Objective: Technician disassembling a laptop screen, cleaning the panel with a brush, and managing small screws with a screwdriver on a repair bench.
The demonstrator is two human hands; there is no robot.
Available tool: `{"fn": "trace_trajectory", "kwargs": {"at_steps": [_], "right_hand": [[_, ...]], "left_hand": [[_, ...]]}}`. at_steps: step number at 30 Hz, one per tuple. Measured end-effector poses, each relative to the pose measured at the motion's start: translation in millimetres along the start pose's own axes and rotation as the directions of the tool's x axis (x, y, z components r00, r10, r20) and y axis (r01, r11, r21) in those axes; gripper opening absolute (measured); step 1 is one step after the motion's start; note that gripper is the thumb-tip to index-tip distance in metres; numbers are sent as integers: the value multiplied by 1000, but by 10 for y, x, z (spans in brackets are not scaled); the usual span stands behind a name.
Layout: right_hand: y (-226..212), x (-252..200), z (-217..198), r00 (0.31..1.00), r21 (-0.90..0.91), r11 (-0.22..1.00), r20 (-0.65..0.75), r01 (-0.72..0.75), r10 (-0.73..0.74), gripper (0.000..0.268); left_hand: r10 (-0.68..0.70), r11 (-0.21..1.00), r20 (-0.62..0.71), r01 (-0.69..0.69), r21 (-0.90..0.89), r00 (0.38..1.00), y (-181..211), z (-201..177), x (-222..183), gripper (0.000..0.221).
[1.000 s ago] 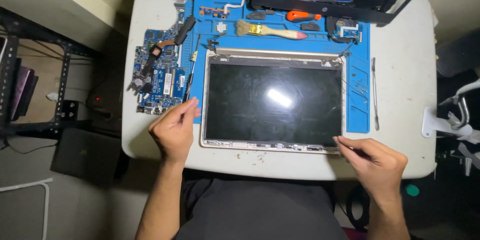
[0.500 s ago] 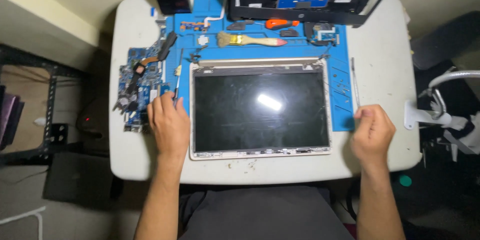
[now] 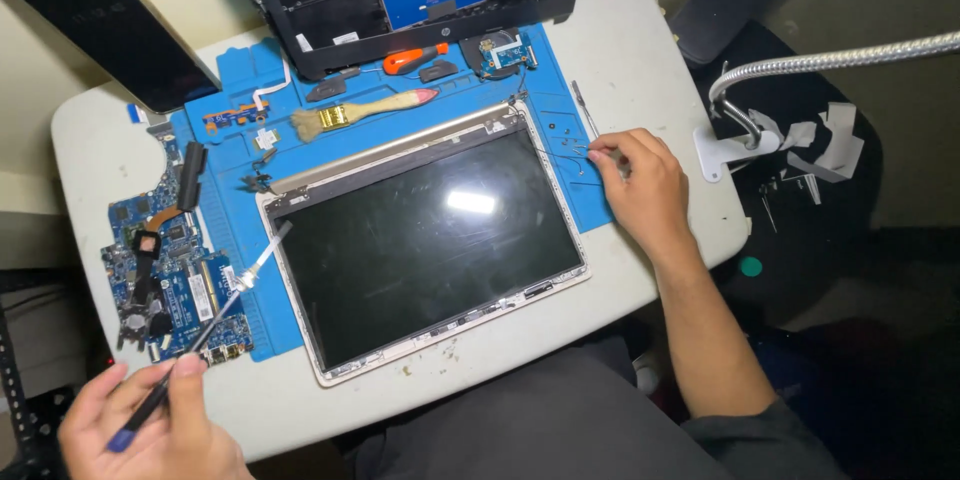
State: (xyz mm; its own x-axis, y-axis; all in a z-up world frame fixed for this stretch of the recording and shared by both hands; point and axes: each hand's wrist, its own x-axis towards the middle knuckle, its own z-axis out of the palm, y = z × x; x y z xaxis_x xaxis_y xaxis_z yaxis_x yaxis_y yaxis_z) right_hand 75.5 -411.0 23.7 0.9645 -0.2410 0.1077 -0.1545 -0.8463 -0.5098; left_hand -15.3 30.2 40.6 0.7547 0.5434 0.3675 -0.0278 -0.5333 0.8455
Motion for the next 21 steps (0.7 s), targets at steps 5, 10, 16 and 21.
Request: {"fn": "trace_trajectory", "kwargs": {"at_steps": [5, 10, 16, 21], "right_hand": [[44, 236, 122, 998, -81, 995, 4, 62, -62, 8], [107, 304, 217, 994, -151, 984, 68, 91, -81, 14], [166, 298, 314, 980, -226, 954, 53, 198, -190, 14], [322, 272, 463, 959, -339, 900, 22, 272, -282, 16]], "left_hand": [[-66, 960, -64, 46, -277, 996, -336, 52, -1, 31], [-177, 887, -64, 131, -442, 982, -243, 212, -78, 29], [-192, 858, 1, 168, -485, 981, -304, 262, -121, 21], [-143, 871, -6, 123, -476, 990, -306, 289, -117, 29]]}}
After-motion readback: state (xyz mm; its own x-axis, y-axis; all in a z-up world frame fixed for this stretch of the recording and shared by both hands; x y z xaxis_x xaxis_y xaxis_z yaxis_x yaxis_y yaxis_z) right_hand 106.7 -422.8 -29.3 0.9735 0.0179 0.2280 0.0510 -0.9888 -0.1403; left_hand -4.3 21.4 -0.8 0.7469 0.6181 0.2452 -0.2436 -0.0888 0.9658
